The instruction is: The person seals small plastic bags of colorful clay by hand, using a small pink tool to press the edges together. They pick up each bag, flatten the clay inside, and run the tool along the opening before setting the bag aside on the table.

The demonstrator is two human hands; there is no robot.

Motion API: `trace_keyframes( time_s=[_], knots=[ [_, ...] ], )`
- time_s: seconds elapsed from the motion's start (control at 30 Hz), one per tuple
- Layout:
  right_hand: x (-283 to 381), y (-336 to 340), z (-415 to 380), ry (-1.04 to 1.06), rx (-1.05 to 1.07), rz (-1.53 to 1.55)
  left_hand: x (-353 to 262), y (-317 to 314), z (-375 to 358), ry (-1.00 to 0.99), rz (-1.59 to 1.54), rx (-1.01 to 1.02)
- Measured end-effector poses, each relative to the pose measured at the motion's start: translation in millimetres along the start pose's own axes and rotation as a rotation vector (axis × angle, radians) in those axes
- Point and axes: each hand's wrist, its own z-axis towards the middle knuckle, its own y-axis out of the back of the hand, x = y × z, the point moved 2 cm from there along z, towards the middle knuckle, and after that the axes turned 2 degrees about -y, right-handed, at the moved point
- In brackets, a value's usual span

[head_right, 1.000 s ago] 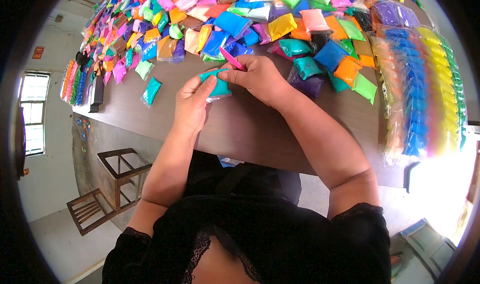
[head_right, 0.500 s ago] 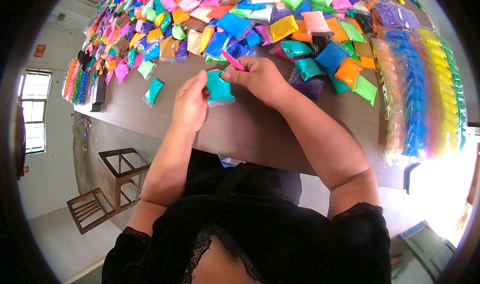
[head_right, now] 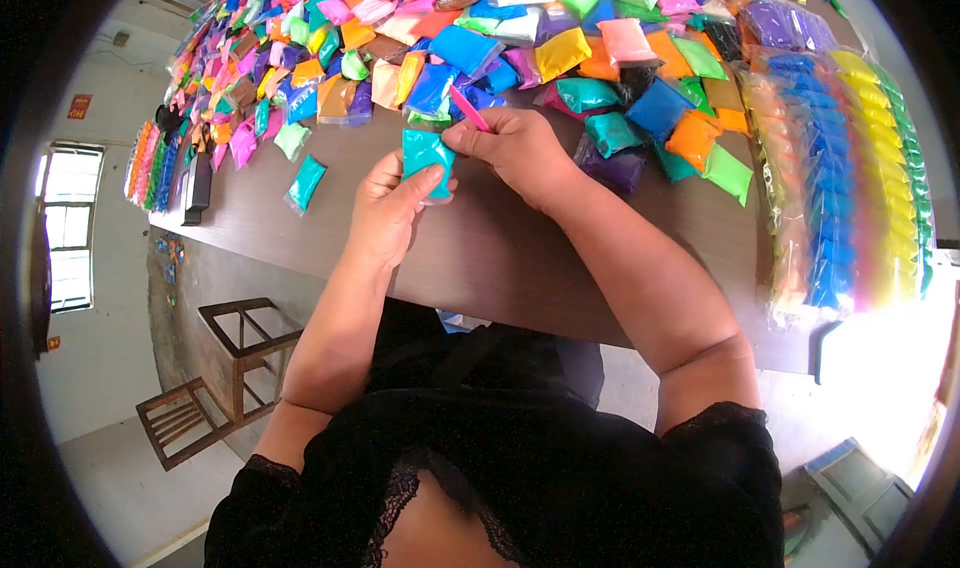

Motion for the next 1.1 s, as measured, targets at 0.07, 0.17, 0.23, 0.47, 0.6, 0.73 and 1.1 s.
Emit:
trace_keyframes(
  time_s=[0.07, 0.17, 0.23, 0.47, 0.6, 0.73, 1.1],
  knots=[
    [7.2, 1.4, -4.5, -0.121, -0.037, -0.014, -8.1, -2.9, 0.1, -0.056, 0.004, -0.008],
    [0.5, -0.8, -0.4, 0.19, -0.074, 0.102, -20.6, -4.9, -1.6, -0.171, 0.456, -0.008],
    [7.5, -2.6, -4.4, 0.177, 0.011, 0.019, -26.5, -15.0, -6.1, -0.195, 0.399, -0.026],
    [8.6, -0.9, -6.7, 0.108, 0.1, 0.061, -20.4, 2.1, -6.1, -0.119, 0.399, -0.084],
    [9.5, -2.0, -7.7, 0.052, 0.123, -0.014, -20.4, 2.9, -4.8, -0.222, 0.323, -0.073],
    [7.6, -2.4, -6.7, 0.067, 0.123, 0.051, -21.6, -3.3, -5.6, -0.124, 0.136, -0.108],
    [14.1, -3.8, -10.8, -0.118, 0.107, 0.091, -22.4, 4.1, -1.3, -0.148, -0.444, -0.007]
  ],
)
